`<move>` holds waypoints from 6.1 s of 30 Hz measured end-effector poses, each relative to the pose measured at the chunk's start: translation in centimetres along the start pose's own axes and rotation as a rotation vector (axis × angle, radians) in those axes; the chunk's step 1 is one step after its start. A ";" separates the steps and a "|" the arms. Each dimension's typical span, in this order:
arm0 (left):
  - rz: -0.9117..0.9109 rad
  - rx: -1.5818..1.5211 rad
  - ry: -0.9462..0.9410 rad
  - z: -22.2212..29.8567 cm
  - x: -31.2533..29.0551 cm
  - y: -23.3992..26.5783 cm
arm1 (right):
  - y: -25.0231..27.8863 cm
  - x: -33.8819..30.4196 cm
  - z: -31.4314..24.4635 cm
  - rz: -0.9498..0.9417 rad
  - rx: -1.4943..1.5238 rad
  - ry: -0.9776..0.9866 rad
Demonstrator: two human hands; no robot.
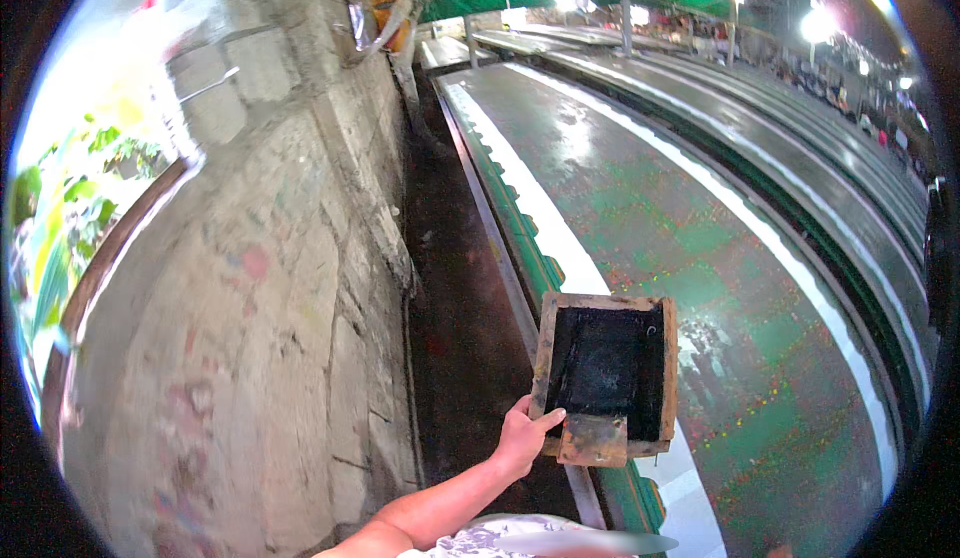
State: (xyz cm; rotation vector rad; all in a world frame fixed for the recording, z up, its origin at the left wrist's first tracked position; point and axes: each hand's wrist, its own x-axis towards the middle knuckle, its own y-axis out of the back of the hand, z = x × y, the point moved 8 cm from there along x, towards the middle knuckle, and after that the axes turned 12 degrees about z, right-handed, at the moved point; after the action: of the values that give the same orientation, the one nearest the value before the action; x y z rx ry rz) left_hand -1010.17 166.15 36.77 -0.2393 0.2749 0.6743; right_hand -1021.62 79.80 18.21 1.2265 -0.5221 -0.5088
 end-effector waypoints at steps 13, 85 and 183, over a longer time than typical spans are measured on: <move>0.013 -0.168 0.117 5.3 21.9 0.4 | 16.4 5.9 -56.8 0.049 0.271 0.496; 0.001 0.113 -0.086 54.8 171.7 10.8 | 47.0 22.0 -184.4 0.013 0.390 0.103; -1.024 0.312 -0.704 69.1 252.3 -2.4 | 76.6 5.4 -287.9 0.184 1.853 -0.751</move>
State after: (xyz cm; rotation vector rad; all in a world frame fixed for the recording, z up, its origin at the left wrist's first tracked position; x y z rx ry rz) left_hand -808.12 331.48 19.70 0.1731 -0.4150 -0.3251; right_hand -831.16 309.01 19.81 2.6621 -1.9755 -0.1934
